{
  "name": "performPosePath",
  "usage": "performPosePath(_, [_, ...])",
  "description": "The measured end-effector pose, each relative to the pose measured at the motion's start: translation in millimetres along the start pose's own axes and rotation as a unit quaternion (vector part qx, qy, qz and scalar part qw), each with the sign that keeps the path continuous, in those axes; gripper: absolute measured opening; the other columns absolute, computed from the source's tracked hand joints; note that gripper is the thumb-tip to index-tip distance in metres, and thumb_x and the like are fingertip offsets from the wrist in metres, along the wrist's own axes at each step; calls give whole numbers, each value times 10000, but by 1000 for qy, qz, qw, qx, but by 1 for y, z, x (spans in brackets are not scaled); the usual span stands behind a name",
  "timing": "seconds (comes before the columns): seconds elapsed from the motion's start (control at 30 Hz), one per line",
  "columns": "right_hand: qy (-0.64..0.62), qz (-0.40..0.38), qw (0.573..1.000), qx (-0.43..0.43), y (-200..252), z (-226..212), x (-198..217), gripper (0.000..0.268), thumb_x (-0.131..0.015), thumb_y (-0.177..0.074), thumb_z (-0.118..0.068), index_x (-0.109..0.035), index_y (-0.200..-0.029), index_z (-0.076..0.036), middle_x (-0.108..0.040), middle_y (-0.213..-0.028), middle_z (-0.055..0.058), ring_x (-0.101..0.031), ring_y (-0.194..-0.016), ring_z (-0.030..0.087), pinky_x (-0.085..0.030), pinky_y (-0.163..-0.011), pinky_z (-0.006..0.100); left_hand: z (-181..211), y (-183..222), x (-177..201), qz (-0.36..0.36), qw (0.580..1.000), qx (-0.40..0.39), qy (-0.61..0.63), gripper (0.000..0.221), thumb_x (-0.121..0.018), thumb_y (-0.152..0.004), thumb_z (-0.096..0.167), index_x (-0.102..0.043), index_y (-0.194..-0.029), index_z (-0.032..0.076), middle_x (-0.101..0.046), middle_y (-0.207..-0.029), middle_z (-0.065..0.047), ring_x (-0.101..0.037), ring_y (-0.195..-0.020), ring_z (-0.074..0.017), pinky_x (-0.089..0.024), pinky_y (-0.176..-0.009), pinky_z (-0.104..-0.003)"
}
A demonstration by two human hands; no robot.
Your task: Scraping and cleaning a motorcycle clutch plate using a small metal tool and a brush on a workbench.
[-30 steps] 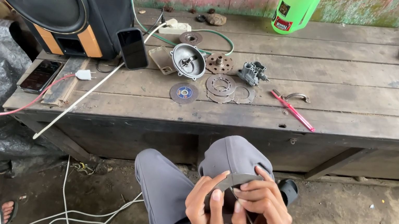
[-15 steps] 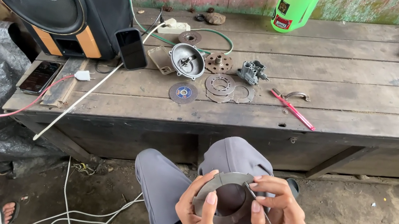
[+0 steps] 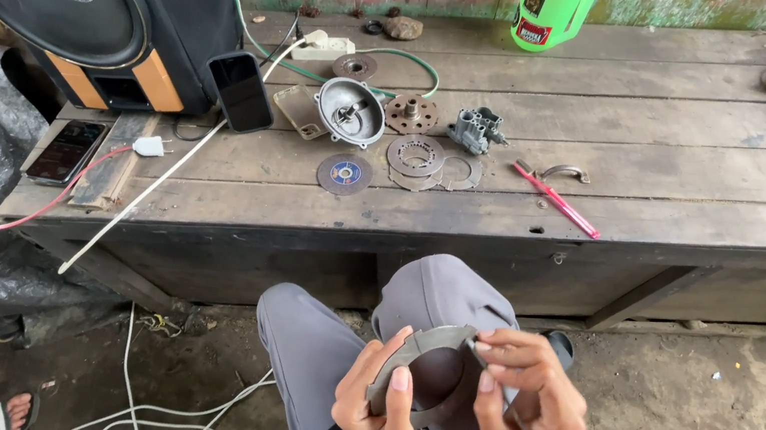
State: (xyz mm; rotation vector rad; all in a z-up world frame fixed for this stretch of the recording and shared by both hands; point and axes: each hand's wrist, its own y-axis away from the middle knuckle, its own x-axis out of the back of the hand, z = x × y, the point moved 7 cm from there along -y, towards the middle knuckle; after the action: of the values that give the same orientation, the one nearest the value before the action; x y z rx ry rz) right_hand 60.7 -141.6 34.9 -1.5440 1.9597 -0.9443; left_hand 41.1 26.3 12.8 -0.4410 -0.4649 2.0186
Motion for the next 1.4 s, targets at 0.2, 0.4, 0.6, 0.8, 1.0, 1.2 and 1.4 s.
performPosePath(0.2, [5, 7, 1000, 14, -4, 6, 0, 160, -632, -739, 58, -516, -764, -49, -717, -861, 132, -735, -925, 268, -637, -828, 344, 0, -7, 0, 0, 1000, 20, 2, 328, -546, -874, 81, -737, -1063, -108, -676, -760, -117, -519, -619, -139, -448, -565, -258])
performPosePath(0.4, [-235, 80, 956, -154, -13, 55, 17, 59, -604, -949, -21, -559, -978, -46, -646, -1007, 120, -666, -1102, 231, -612, -772, 272, -16, -16, 6, -14, 994, 71, 83, 333, -541, -888, 79, -748, -1077, -101, -620, -693, -68, -479, -603, -118, -408, -557, -241])
performPosePath(0.6, [-256, 70, 949, -172, -1, 61, 17, 222, -592, -1057, -266, -567, -936, -82, -577, -860, 51, -625, -906, 187, -539, -731, 282, -49, -15, 19, -14, 935, 167, 314, 347, -494, -909, 170, -640, -1077, -96, -495, -633, -39, -403, -547, -89, -324, -520, -240])
performPosePath(0.8, [-139, 43, 959, -242, -13, 125, 23, 326, -474, -1074, -149, -538, -764, -72, -597, -732, 54, -537, -668, 137, -467, -659, 254, -64, -18, 29, 58, 877, 208, 430, 357, -539, -924, 208, -596, -1190, -23, -458, -697, -3, -417, -621, -98, -322, -591, -255])
performPosePath(1.0, [190, -122, 911, -345, -28, 302, 22, 512, -610, -1016, -365, -649, -667, 7, -561, -558, 39, -505, -497, 173, -416, -526, 301, -44, -31, 24, 28, 841, 187, 507, 593, -531, -971, 122, -359, -1514, -43, -550, -1172, -105, -496, -1110, -203, -389, -980, -416])
performPosePath(1.2, [413, -284, 815, -292, -33, 415, -9, 522, -655, -962, -479, -662, -712, -21, -664, -675, 139, -633, -658, 378, -511, -654, 463, -30, -34, 20, -25, 810, 149, 567, 580, -526, -1075, 134, -288, -1593, 32, -506, -1481, -121, -425, -1404, -259, -352, -1136, -504])
performPosePath(1.4, [456, -289, 804, -249, -53, 449, -34, 463, -663, -952, -490, -744, -785, -66, -726, -736, 131, -692, -698, 393, -555, -666, 471, -28, -33, 20, -66, 755, 141, 637, 621, -515, -1108, 206, -197, -1640, 168, -179, -1696, -196, -113, -1588, -364, -254, -1231, -579])
